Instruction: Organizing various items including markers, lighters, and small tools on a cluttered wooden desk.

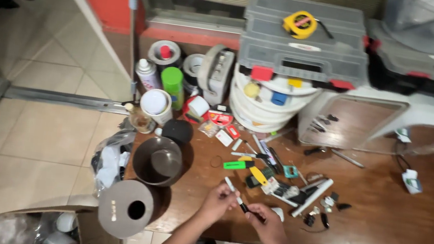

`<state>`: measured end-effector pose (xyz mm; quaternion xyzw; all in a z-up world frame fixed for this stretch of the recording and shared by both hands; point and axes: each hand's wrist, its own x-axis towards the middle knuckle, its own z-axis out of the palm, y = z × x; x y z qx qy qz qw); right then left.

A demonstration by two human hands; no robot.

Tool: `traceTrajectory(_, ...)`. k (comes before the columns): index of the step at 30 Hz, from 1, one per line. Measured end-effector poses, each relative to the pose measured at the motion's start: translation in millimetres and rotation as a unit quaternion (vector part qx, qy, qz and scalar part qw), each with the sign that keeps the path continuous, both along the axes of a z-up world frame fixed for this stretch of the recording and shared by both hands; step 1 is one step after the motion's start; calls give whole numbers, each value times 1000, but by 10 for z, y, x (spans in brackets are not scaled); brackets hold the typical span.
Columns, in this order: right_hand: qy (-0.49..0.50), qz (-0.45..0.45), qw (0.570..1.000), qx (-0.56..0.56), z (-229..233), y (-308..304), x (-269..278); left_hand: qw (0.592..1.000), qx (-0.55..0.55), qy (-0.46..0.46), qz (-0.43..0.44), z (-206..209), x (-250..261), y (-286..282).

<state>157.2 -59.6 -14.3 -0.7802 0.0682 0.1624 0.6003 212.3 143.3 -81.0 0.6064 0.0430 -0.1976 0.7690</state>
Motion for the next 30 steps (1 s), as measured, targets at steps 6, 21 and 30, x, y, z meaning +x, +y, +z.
traceTrajectory(6, -58, -59, 990, 110, -378, -680, -360, 999, -13, -32, 37, 459, -33, -440)
traceTrajectory(21, -52, -255, 962, 77, -155, -3356, -1931, 981, 127, -80, -122, 1150, -1042, -3167)
traceTrajectory(30, 11, -415, 905, 96, 254, -4297, -2932, 958, 78, -110, -254, 804, -1500, -4412)
